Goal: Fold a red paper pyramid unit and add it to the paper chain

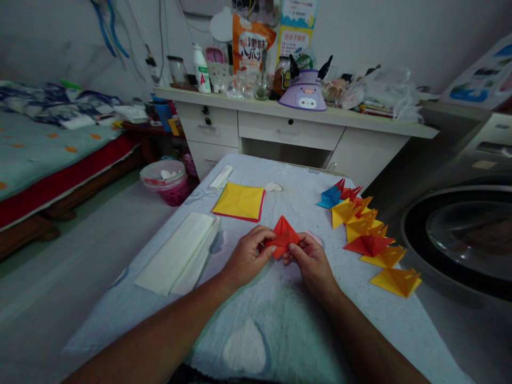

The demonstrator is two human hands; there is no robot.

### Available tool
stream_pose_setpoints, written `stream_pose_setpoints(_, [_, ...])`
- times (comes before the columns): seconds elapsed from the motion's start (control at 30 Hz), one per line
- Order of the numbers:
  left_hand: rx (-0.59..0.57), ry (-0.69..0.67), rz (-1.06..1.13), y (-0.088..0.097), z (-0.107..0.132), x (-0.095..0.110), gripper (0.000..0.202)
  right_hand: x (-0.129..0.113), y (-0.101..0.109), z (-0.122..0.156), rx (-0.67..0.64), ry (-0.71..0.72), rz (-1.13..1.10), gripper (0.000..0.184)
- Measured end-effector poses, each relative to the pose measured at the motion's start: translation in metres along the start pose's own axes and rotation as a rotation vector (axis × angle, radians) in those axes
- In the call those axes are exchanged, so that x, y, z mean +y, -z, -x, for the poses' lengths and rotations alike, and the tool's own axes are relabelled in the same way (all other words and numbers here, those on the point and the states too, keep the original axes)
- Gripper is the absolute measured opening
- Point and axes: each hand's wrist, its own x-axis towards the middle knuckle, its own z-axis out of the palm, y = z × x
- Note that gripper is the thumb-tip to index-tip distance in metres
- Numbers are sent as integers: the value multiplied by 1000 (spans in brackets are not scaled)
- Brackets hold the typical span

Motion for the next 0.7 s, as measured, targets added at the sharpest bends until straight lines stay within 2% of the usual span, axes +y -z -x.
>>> stream_pose_setpoints(0.1, [-7, -39, -9, 1, -2, 2, 12, 0, 0, 0, -11, -2, -3, 23])
stream_pose_setpoints(0.23, [9, -19, -11, 2, -3, 4, 15, 1, 0, 0, 2, 30, 3, 25])
stream_pose_setpoints(0.37, [69, 35, 46, 3, -4, 3, 17, 1, 2, 0, 137, 140, 55, 37])
stream_pose_setpoints(0.47, [95, 93, 113, 3, -5, -2, 16, 0, 4, 3, 196, 198, 167, 29])
stream_pose_setpoints(0.57, [81, 130, 199, 2, -5, -7, 18, -2, 3, 7, 167, 223, 283, 21])
stream_pose_setpoints(0.7, [61, 142, 294, 1, -5, -9, 21, -4, 3, 11, 105, 304, 442, 23])
